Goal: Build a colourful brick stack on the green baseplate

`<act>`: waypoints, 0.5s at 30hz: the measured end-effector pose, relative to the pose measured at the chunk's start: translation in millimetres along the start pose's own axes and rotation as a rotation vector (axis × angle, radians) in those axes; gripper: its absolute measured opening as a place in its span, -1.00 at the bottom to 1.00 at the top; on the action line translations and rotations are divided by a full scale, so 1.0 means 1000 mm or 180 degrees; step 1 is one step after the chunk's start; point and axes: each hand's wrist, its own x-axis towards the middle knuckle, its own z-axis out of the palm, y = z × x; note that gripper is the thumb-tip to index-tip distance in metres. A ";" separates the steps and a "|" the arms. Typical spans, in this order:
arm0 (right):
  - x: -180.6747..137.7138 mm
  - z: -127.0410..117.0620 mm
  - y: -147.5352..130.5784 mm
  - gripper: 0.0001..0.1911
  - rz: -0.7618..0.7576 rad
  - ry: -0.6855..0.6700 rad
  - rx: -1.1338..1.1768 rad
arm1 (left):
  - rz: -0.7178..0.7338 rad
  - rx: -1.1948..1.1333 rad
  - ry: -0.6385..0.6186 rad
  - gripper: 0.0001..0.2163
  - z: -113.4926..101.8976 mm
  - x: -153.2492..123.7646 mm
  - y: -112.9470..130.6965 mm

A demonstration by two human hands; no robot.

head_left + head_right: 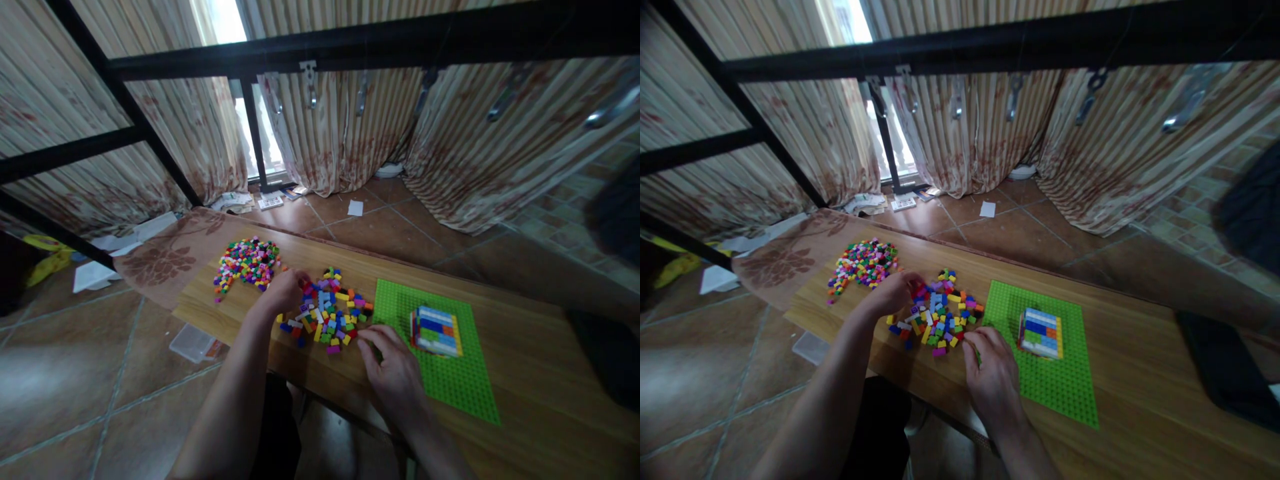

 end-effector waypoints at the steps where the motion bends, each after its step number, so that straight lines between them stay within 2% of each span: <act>1: 0.000 0.000 0.000 -0.80 -0.0010 0.0010 0.0004 | 0.0016 -0.0067 -0.0066 -0.62 -0.001 -0.001 0.000; 4: 0.001 -0.001 0.001 -0.79 -0.0026 0.0030 0.0007 | -0.0001 -0.0165 0.0022 -0.63 -0.002 -0.003 -0.004; 9: 0.001 -0.001 0.004 -0.77 0.0028 0.0105 -0.0085 | -0.0021 -0.0228 0.0560 -0.62 0.003 0.006 -0.001; 12: 0.002 0.000 0.008 -0.73 0.0013 0.0219 -0.0269 | 0.0232 -0.0225 0.0876 -0.63 0.011 0.015 0.015; 15: 0.005 0.004 0.014 -0.64 -0.0037 0.0302 -0.0545 | 0.0692 -0.0224 0.0901 -0.61 0.021 0.028 0.032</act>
